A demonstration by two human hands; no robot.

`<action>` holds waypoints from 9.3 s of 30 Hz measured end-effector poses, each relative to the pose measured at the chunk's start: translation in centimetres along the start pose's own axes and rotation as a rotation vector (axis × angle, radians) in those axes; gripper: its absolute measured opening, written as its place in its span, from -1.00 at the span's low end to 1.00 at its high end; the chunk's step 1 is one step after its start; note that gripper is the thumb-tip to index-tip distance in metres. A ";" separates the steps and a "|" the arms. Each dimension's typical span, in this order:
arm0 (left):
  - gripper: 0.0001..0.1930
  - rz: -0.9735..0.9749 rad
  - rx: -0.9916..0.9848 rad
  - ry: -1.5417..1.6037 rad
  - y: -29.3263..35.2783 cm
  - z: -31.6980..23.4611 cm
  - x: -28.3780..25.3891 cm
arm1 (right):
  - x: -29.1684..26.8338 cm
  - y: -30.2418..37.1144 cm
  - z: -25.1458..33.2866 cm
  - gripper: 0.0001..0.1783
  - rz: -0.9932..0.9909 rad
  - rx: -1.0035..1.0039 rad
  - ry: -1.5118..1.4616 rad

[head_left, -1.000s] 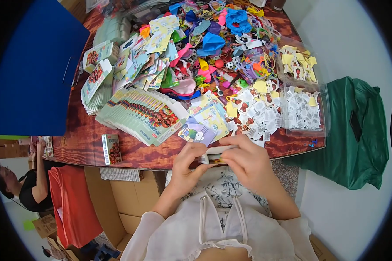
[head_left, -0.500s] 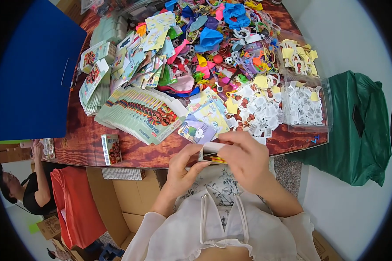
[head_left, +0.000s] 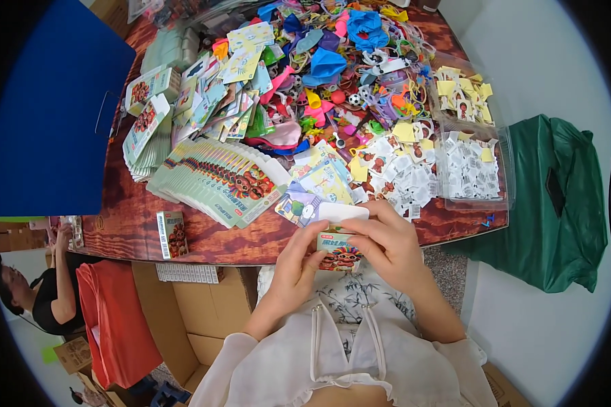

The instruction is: Sorting and packaging small toy parts into plastic bags.

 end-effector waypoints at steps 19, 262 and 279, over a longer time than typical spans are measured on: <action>-0.48 -0.008 -0.009 -0.070 -0.7 -0.9 0.1 | 1.0 0.5 -2.1 -0.77 -0.070 0.099 -0.192; -0.40 -0.566 0.634 -0.693 -1.9 1.9 -3.9 | 5.7 -0.9 6.6 -0.83 -0.152 -0.207 0.238; -0.33 -0.663 0.711 -0.604 -2.1 1.5 -4.0 | 5.7 -0.2 7.7 -0.85 -0.299 -0.291 0.334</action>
Point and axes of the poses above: each hand's wrist, its own y-axis away from the middle knuckle, its own x-axis out of the palm, z = x × y, the point moved 3 cm from there along -y, towards the middle knuckle, and after that the axes turned 11 degrees about x, right-handed, at the moved point
